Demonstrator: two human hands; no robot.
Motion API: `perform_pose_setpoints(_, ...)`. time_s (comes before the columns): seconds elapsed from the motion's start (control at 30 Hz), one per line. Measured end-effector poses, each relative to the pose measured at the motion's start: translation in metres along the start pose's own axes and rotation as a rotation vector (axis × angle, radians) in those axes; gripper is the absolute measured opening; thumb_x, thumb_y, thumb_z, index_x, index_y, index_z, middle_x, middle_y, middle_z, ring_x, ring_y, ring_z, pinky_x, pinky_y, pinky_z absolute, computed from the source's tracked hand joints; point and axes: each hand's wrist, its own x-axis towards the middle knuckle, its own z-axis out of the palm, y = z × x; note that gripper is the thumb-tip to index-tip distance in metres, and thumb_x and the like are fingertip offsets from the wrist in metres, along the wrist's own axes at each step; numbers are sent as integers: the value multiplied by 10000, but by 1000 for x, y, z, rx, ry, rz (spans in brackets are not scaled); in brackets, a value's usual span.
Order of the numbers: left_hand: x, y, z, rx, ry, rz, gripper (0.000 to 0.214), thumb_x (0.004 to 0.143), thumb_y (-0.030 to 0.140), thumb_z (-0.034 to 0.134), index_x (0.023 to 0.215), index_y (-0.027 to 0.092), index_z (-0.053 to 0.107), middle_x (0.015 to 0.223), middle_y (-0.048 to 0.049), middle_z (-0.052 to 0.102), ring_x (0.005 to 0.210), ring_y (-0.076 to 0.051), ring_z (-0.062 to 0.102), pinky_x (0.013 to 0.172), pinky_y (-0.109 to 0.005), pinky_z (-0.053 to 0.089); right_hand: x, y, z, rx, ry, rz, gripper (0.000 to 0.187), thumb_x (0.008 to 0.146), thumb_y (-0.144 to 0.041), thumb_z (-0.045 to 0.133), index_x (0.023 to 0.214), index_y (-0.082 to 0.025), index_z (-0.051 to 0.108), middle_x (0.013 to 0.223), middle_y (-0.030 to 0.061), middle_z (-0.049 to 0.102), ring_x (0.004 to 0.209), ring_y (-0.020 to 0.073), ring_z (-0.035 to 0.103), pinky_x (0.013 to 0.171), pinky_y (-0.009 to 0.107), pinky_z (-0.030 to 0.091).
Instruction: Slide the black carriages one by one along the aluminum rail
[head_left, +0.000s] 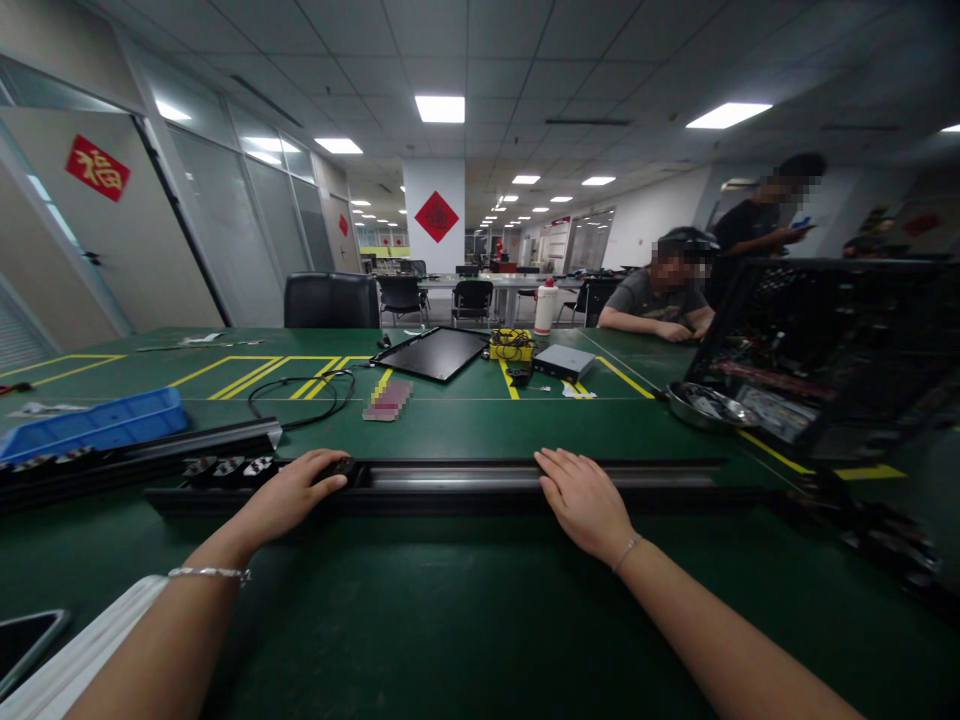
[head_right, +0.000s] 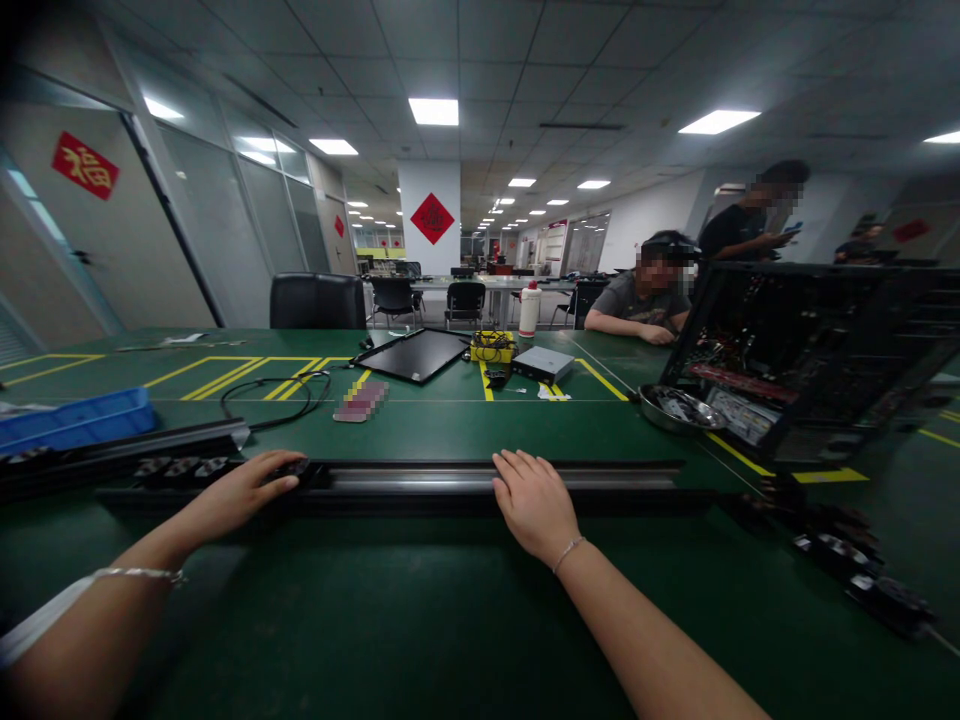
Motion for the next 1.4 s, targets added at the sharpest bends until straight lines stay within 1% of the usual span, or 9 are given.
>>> perform_pose_setpoints(0.17,1,0,4,27,16,31,591,796,594,353,1216,206,505,1245,-73,535,1147,-234,496,1023,-357,341,0,0,0,-8,15,-2,451,927,-346,256,1266,-198,514,1293,48,530,1200,207,453,998,394,330)
perform_pose_setpoints(0.33,2,0,5,30,12,24,592,799,586,347,1220,199,500,1239,-82,526,1147,-239,490,1037,-386,319,0,0,1,-9,26,-8,445,927,-341,265,1256,-192,524,1289,52,534,1184,207,466,995,394,331)
perform_pose_setpoints(0.7,2,3,4,42,12,16,592,799,579,343,1226,200,499,1236,-86,529,1143,-237,498,1020,-380,342,0,1,2,-4,17,0,449,928,-345,258,1261,-195,520,1296,40,528,1196,208,453,1005,400,324)
perform_pose_setpoints(0.97,1,7,3,68,9,7,583,800,589,339,1230,229,498,1224,-83,532,1122,-242,517,983,-380,380,0,0,0,-1,21,2,442,926,-342,269,1258,-197,523,1286,45,537,1189,205,461,1000,399,335)
perform_pose_setpoints(1.27,3,7,6,94,25,19,564,799,587,350,1222,249,509,1198,-73,545,1096,-231,536,956,-357,403,0,0,1,-14,37,-8,433,921,-337,283,1249,-202,531,1284,47,539,1176,207,472,989,396,343)
perform_pose_setpoints(1.4,2,11,5,96,16,-2,569,799,588,349,1230,253,505,1208,-84,533,1102,-241,529,959,-374,397,0,-1,0,-16,29,-6,443,924,-336,268,1255,-194,525,1284,50,538,1182,208,467,990,397,341)
